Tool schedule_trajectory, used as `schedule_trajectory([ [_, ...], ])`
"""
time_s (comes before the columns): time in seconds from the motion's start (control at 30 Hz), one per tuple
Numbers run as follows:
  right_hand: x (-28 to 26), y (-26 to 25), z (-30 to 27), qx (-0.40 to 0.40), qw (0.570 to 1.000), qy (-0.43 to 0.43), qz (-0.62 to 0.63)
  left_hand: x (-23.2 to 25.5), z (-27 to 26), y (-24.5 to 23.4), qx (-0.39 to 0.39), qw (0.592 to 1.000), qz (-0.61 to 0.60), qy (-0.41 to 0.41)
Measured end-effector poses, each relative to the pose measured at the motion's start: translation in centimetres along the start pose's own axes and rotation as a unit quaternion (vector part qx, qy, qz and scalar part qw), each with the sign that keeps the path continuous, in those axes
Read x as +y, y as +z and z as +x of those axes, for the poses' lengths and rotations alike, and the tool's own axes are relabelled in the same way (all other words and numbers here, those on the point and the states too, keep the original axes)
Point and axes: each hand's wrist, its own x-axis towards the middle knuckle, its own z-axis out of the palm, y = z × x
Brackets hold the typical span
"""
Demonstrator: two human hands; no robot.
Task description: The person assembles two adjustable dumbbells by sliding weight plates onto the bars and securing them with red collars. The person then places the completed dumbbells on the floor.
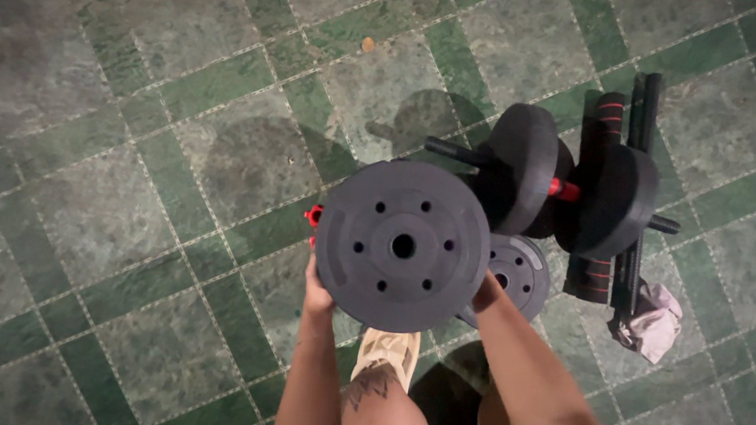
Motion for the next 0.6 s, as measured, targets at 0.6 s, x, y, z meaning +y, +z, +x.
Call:
schedule_trajectory([
  [0.6,-0.9,-0.1,-1.8,-0.131,0.951,-0.088,-0.266,-1.1,-1.5,1.7,0.169,0.968,-0.127,-0.139],
])
